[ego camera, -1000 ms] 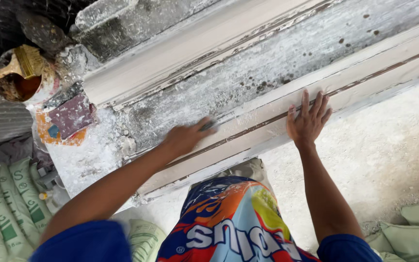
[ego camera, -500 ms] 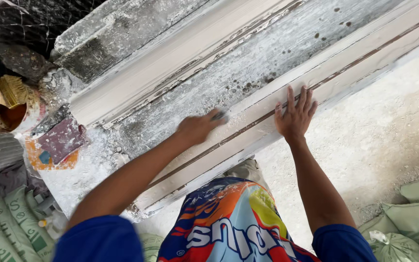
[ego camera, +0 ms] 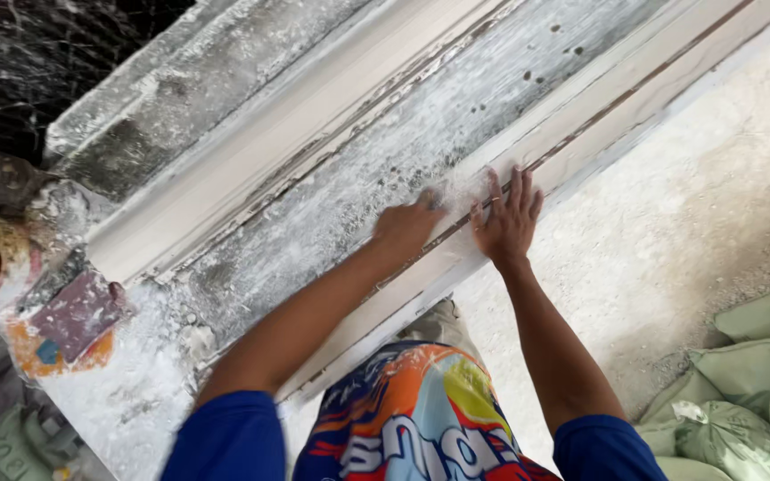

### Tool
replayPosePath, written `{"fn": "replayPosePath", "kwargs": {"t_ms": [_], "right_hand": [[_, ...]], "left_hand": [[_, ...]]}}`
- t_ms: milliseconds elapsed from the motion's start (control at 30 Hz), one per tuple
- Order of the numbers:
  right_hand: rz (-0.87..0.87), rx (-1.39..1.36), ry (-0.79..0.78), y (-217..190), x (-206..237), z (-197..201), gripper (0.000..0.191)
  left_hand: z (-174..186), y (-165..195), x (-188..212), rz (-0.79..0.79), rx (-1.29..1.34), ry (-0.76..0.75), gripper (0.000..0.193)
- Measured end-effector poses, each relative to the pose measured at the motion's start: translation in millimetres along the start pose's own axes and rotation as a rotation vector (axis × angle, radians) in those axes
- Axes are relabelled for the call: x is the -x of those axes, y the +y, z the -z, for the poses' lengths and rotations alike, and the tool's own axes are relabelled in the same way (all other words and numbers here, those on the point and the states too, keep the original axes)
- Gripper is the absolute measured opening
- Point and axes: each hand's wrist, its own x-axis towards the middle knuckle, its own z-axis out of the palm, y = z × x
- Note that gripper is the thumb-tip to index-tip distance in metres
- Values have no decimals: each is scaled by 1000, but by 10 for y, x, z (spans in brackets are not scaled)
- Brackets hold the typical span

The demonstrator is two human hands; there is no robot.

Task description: The person twists small wire pieces by hand and hangs finished plaster medallions on an overhead wire rack. They then use a small hand tool to scrape dried plaster residue out of the channels of long plaster molds, working along the mold surface.

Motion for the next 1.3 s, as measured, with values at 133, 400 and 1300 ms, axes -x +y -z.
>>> {"fn": "replayPosePath", "kwargs": {"t_ms": [133, 400, 1300], "right_hand": [[-15, -69, 18, -18, 35, -4, 63], [-16, -62, 8, -42, 11, -7, 64], [111, -248, 22, 534, 94, 73, 59]], "left_hand": [[48, -289, 1283, 139, 22, -165, 70], [16, -116, 440, 49, 60, -77, 71], [177, -158, 393, 72, -27, -93, 85]]}}
